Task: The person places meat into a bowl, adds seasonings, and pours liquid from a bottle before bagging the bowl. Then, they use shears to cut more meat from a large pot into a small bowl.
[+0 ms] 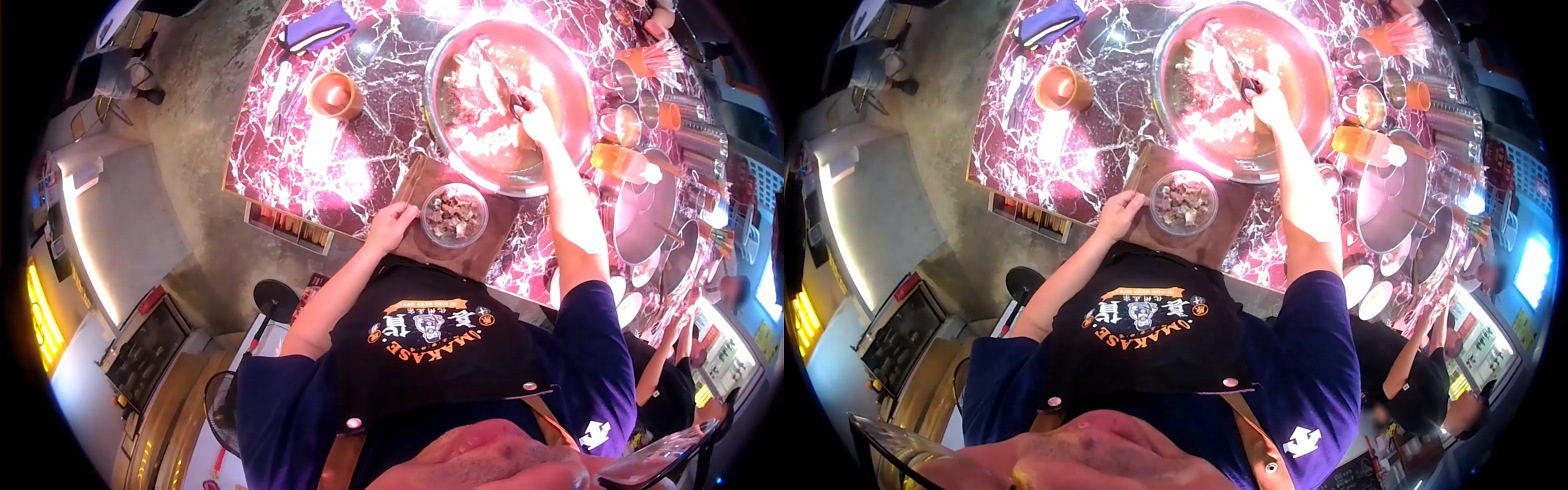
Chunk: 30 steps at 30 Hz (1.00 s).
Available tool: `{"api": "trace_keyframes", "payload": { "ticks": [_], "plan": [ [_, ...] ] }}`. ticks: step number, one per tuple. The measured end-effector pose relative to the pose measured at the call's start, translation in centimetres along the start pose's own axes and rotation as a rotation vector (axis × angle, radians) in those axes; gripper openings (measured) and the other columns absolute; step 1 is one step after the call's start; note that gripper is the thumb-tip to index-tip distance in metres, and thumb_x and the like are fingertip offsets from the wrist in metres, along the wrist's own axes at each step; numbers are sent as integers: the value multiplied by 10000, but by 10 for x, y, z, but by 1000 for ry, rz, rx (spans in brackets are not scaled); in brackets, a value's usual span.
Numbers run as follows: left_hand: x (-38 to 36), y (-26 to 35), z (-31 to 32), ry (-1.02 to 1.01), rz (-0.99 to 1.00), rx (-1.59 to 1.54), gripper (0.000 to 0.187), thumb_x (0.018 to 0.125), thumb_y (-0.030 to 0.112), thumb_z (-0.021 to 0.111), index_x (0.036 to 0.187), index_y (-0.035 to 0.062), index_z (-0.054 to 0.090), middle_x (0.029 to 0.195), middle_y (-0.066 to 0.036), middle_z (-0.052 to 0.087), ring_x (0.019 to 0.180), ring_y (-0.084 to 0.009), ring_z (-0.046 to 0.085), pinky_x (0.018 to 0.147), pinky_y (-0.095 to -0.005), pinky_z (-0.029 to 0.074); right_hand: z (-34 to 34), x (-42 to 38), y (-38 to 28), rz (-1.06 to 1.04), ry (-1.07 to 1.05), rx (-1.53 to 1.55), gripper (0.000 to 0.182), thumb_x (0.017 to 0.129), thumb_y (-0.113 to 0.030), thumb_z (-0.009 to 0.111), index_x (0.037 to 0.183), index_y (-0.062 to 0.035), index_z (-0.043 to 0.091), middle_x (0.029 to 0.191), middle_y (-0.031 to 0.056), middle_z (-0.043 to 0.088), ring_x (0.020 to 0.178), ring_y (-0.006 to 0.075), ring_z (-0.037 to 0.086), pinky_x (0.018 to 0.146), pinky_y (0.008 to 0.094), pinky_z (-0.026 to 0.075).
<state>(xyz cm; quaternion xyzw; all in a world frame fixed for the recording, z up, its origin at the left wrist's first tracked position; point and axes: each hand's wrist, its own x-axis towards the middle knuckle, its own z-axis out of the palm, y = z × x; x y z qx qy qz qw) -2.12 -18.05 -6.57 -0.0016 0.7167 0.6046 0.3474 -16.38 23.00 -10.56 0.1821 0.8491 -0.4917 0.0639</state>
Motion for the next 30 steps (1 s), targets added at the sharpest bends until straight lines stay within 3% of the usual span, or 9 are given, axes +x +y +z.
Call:
{"api": "trace_keyframes", "payload": {
  "ticks": [4,7,9,13,17,19,23,27,30],
  "plan": [
    [0,0,1,8,-17,-5,319,985,281,574,993,-9,708,908,-73,718,862,-134,649,802,-281,495,1,-11,11,31,-30,416,427,850,-52,663,1272,-83,609,1137,79,650,1089,198,610,950,297,464],
    [-1,2,2,25,-22,1,322,978,291,584,986,-5,711,902,-84,724,852,-144,661,790,-284,501,-8,-23,1,15,-7,91,440,856,-70,667,1289,-108,601,1167,97,655,1123,227,612,960,321,476],
    [0,4,3,36,-22,-1,324,979,293,583,984,-4,711,899,-82,723,848,-144,660,789,-282,501,-9,-26,-9,-136,5,-349,447,854,-80,668,1293,-134,603,1238,121,635,1156,269,605,979,349,478],
    [-3,5,3,56,-8,26,324,980,294,580,979,-1,713,898,-80,722,846,-145,661,785,-283,503,-7,-36,-33,-243,-13,-533,470,831,-136,670,1294,-170,595,1214,128,633,1127,306,607,964,387,493],
    [-3,10,3,47,-47,37,320,994,273,560,992,-10,708,915,-59,712,873,-126,639,812,-280,491,-21,-55,-69,-254,-51,-622,452,841,-101,649,1287,-153,594,1162,139,637,1077,310,630,953,384,497],
    [-2,6,3,46,-41,8,318,994,270,559,992,-11,709,915,-59,712,869,-124,638,810,-278,491,-31,-60,-81,-130,-182,-569,500,807,-162,687,1297,-174,585,1213,123,634,1107,298,618,967,391,495],
    [-3,7,4,40,-19,-41,311,997,260,557,995,-12,709,917,-56,713,858,-118,634,803,-270,489,-35,-49,-82,-163,5,-581,461,828,-172,668,1283,-169,596,1240,136,629,1091,310,636,944,404,502],
    [-4,8,3,27,-36,-79,308,996,256,558,996,-13,708,918,-55,713,859,-116,633,800,-269,490,-32,-11,-85,71,-22,-676,451,825,-241,670,1264,-161,610,1139,163,676,1080,328,640,947,411,493],
    [-3,8,1,37,-25,-68,302,996,250,556,995,-11,708,918,-53,713,861,-116,633,797,-270,490,-32,-4,-77,73,56,-568,457,812,-269,683,1246,-141,617,1124,182,678,1072,324,649,937,402,491]
  ]
}}
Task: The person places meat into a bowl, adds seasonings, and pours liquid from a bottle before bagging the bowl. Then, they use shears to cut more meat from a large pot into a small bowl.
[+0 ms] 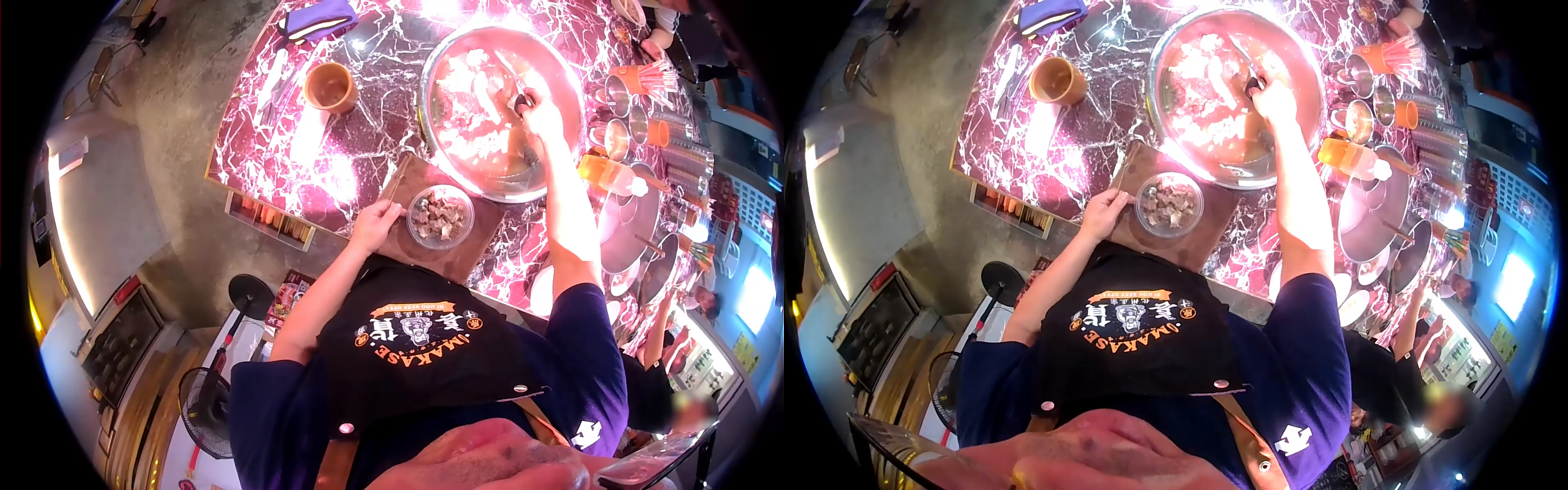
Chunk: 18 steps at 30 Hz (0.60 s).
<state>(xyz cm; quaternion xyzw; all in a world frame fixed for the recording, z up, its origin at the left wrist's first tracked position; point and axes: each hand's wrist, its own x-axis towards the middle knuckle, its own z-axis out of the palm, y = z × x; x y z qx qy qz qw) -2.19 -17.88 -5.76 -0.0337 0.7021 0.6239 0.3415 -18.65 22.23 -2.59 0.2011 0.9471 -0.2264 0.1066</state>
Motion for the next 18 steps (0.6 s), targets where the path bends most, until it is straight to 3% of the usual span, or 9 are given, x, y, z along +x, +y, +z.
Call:
{"api": "trace_keyframes", "payload": {
  "ticks": [2,5,7,11,12,15,16,18],
  "plan": [
    [-2,-2,1,1,-22,7,302,995,251,553,994,-8,709,920,-52,713,858,-117,632,792,-270,490,1,-2,5,6,43,69,453,809,-270,686,1236,-132,621,1128,189,675,1075,321,649,931,396,493],
    [-2,-4,1,14,19,-10,300,992,250,553,990,-6,710,911,-47,713,853,-113,630,785,-267,488,0,-6,-3,66,-136,208,462,804,-259,693,1239,-123,621,1133,187,678,1086,316,649,931,380,489],
    [-2,-2,1,19,22,-4,299,992,247,553,988,-6,710,905,-44,713,848,-111,629,780,-264,488,8,-12,-15,39,-125,-4,458,808,-227,682,1246,-113,616,1087,181,691,1059,332,650,942,383,488],
    [-3,3,-1,-15,-36,-2,297,994,242,549,986,-6,711,890,-42,713,841,-108,631,772,-258,487,35,-22,-10,-196,90,-224,506,810,-216,671,1305,-160,586,1208,181,630,1103,354,614,964,425,490],
    [-3,2,-2,-18,-39,5,297,994,242,549,986,-6,711,890,-42,713,841,-108,631,772,-258,487,36,-30,-8,-239,63,-226,535,808,-224,676,1330,-181,568,1268,177,594,1129,347,603,965,432,489],
    [-1,-1,2,13,2,-32,305,980,274,588,981,-2,717,898,-61,718,834,-114,640,771,-270,497,28,-46,-4,-280,-44,-209,546,806,-212,679,1339,-188,561,1247,172,607,1127,336,607,963,429,491],
    [0,-2,2,10,-2,-32,302,980,271,588,980,-2,717,895,-59,717,826,-110,637,765,-267,497,10,-51,-16,-178,-174,-138,527,809,-216,689,1323,-188,579,1185,166,644,1102,317,628,956,403,497],
    [0,-3,1,8,-6,-30,299,980,268,588,980,-2,717,892,-56,716,817,-107,634,758,-264,497,-11,-52,-13,-158,-204,-65,507,813,-197,687,1310,-170,591,1158,168,659,1071,309,644,934,387,501]
  ]
}}
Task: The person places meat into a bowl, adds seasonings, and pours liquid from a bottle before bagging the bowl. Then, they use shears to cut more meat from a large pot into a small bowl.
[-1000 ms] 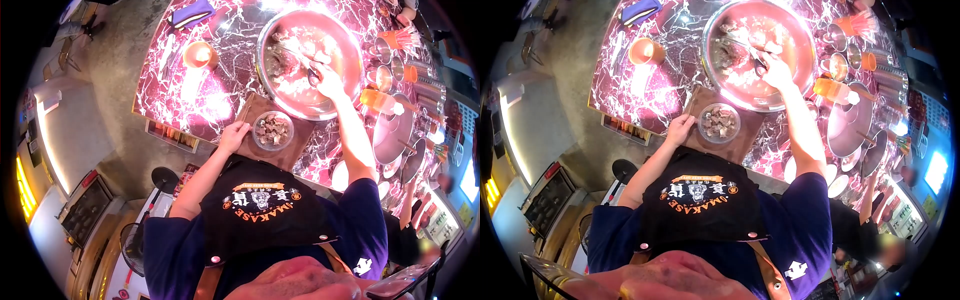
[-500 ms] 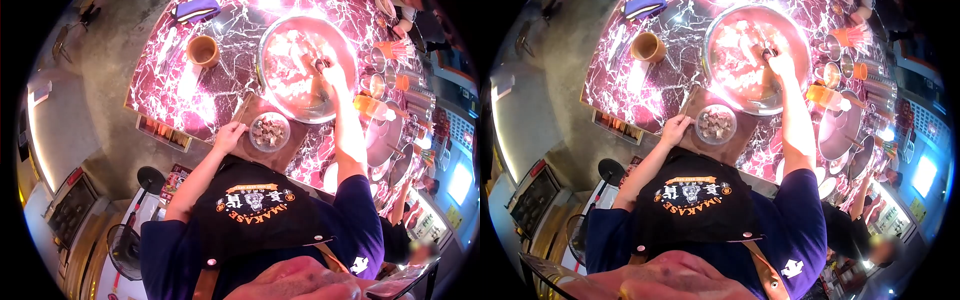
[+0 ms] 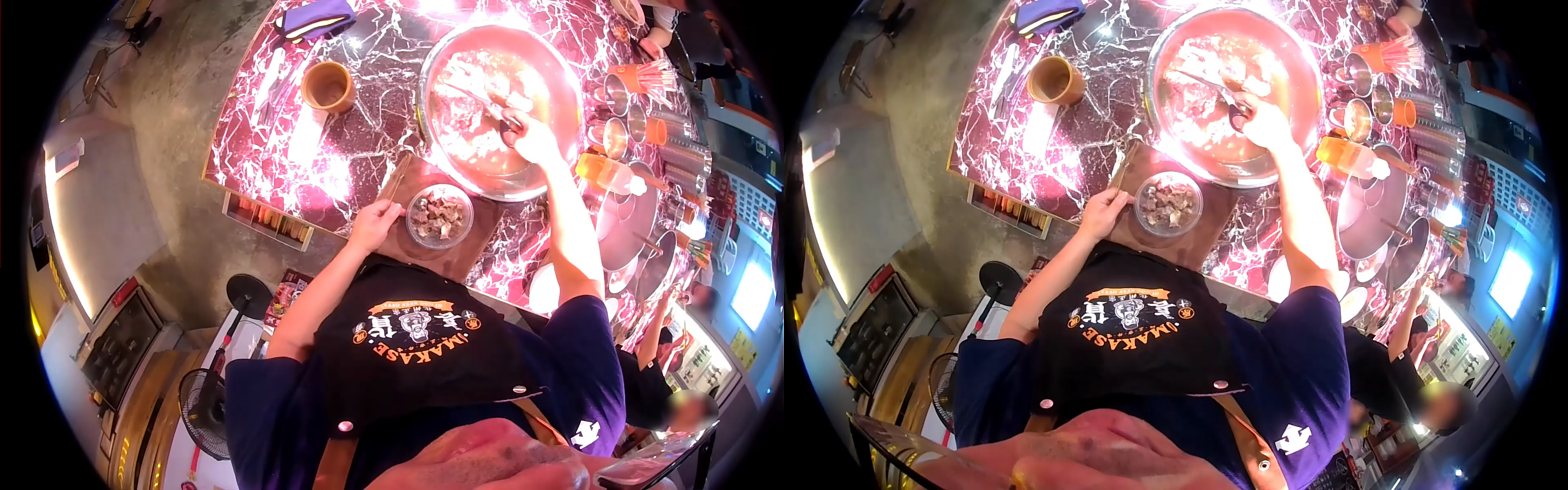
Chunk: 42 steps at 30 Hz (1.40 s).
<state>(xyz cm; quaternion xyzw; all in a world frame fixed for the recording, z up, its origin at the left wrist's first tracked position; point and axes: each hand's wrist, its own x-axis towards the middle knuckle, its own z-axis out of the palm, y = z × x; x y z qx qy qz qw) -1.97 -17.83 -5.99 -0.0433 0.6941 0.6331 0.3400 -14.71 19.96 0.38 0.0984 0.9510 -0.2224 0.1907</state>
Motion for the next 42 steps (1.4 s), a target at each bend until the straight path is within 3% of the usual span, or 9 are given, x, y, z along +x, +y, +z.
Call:
{"api": "trace_keyframes", "payload": {
  "ticks": [5,15,21,24,26,27,29,34,42],
  "plan": [
    [-1,2,1,-8,-15,21,292,996,241,554,982,-6,709,890,-48,708,827,-107,620,767,-265,485,-10,27,6,58,167,80,482,813,-168,676,1290,-144,609,1077,171,692,1006,322,673,890,366,507],
    [-3,4,0,6,-30,69,284,996,237,552,984,1,710,876,-47,707,821,-104,616,770,-267,482,40,47,3,72,185,-207,415,855,-230,614,1264,-161,614,1196,146,649,1090,328,629,954,419,490],
    [0,1,1,23,21,31,296,974,281,597,964,9,715,844,-35,699,781,-90,611,730,-259,488,51,39,5,99,242,21,426,830,-151,659,1255,-127,628,1128,139,679,1039,336,651,942,392,497],
    [0,-2,1,14,16,34,286,972,271,600,967,8,712,840,-31,696,767,-86,602,723,-258,485,68,36,26,59,287,189,446,856,-131,672,1297,-141,607,1082,140,705,950,286,688,855,350,524],
    [0,-3,0,-21,8,18,276,984,237,587,987,-14,701,905,-45,705,834,-110,619,784,-277,492,81,39,49,77,164,761,400,913,29,589,1297,-80,602,1082,59,701,930,145,653,810,245,504],
    [-1,-1,0,-26,12,19,276,984,237,587,987,-14,701,905,-45,705,834,-110,619,784,-277,492,81,33,54,79,171,760,400,913,29,589,1297,-80,602,1082,59,701,930,145,653,810,245,504],
    [-6,7,4,-20,-47,-33,268,936,272,649,942,9,702,832,-24,691,750,-84,590,713,-260,484,71,2,53,62,104,1049,416,936,86,538,1316,-74,591,1050,20,676,922,86,615,777,206,484],
    [0,13,7,-56,98,132,246,888,254,691,896,8,685,821,-39,690,734,-105,599,692,-280,485,34,-105,31,90,76,1111,397,924,43,605,1309,-55,595,973,-28,644,834,62,586,746,191,473],
    [4,12,13,1,72,193,266,863,273,695,831,10,690,705,-77,671,643,-133,598,614,-309,466,-12,-272,-6,208,-258,721,571,818,161,542,1320,-103,598,918,-24,640,833,68,613,655,194,436]
  ]
}}
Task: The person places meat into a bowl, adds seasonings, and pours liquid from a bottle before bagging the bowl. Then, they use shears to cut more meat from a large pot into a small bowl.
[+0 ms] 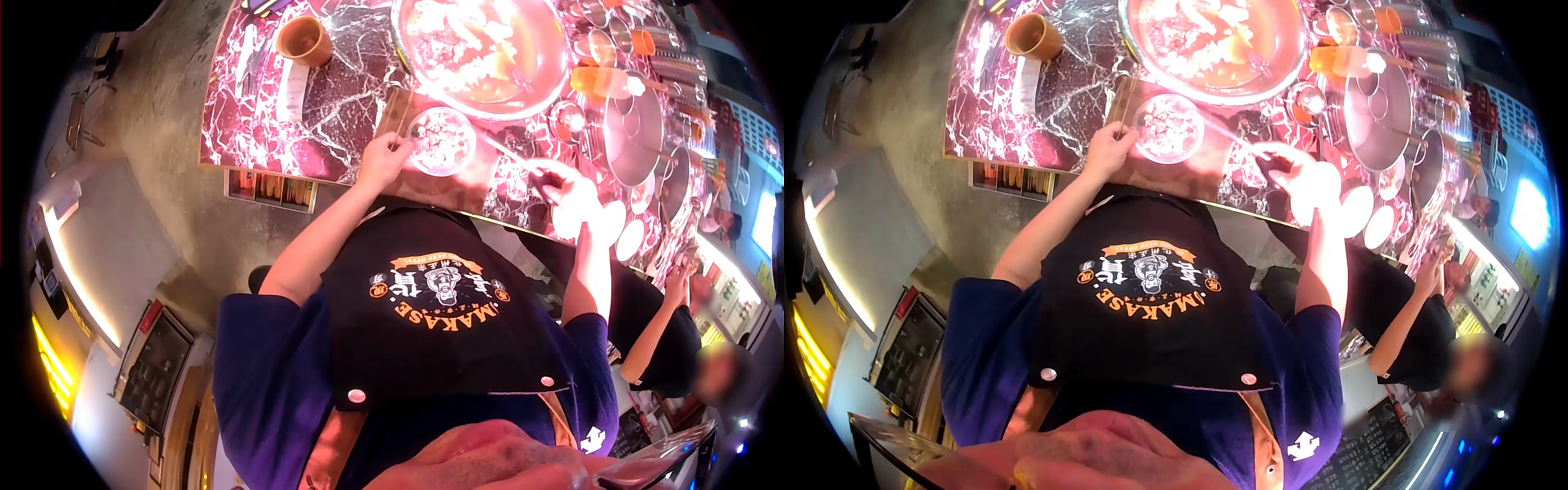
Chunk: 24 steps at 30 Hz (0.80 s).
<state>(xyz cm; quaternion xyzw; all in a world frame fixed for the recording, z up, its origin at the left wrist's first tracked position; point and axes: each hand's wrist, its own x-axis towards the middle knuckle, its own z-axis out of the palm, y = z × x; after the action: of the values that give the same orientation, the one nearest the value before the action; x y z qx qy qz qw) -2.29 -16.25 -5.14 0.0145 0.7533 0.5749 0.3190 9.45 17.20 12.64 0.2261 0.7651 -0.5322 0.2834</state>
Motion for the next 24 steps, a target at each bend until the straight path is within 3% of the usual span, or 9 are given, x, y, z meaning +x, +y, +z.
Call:
{"api": "trace_keyframes", "payload": {
  "ticks": [3,6,7,8,9,11,16,21,24],
  "plan": [
    [-1,2,-5,-31,-33,-25,285,905,276,659,834,3,691,725,-64,677,660,-129,601,624,-304,470,4,-17,-18,-8,39,-190,535,808,132,569,1293,-90,606,967,-7,666,882,73,627,695,202,469],
    [1,-14,-4,1,-4,-186,313,951,282,612,848,-2,693,763,-56,689,696,-124,612,657,-291,480,-22,9,25,89,50,125,489,801,92,602,1262,-70,612,1021,4,683,862,138,631,799,280,503],
    [3,-20,-4,0,-4,-185,313,951,282,612,848,-2,693,763,-56,689,696,-124,612,657,-291,480,-22,23,33,-181,269,-310,472,802,-48,662,1266,-117,612,1027,54,704,911,187,669,822,315,513],
    [5,-27,-4,17,8,-184,320,964,281,595,857,-4,694,781,-59,694,718,-124,620,677,-285,485,-21,29,-3,112,289,-575,462,787,-187,677,1244,-142,619,1050,125,700,977,278,684,876,374,519],
    [6,-31,-4,32,18,-183,327,976,280,578,867,-5,696,799,-62,698,740,-124,628,698,-279,490,-18,43,-9,81,347,-807,451,784,-268,656,1223,-169,626,1073,167,689,1023,324,666,912,402,516],
    [6,-29,-6,21,31,-146,328,979,283,577,874,-4,697,807,-63,701,754,-127,635,709,-278,492,-15,77,-26,277,302,-1036,453,808,-265,605,1255,-192,610,1107,180,680,1064,322,654,916,442,515],
    [5,-32,-6,6,-19,-178,333,984,290,575,885,-4,696,820,-66,706,781,-131,648,729,-281,500,-18,144,23,15,296,-1310,372,871,-201,530,1232,-198,620,1109,171,660,1022,336,667,887,463,525],
    [-1,-15,-10,8,2,-55,294,989,256,565,903,6,694,830,-53,696,790,-113,620,744,-271,485,-27,145,33,36,225,-1215,390,867,-156,528,1245,-192,618,1114,163,654,1021,332,657,865,456,528],
    [-3,-6,-11,10,-16,-55,294,988,263,568,908,8,692,826,-54,695,787,-117,622,739,-272,485,-37,139,46,-127,260,-1037,486,792,-103,595,1273,-167,611,1168,159,651,1047,336,646,931,416,506]
  ]
}}
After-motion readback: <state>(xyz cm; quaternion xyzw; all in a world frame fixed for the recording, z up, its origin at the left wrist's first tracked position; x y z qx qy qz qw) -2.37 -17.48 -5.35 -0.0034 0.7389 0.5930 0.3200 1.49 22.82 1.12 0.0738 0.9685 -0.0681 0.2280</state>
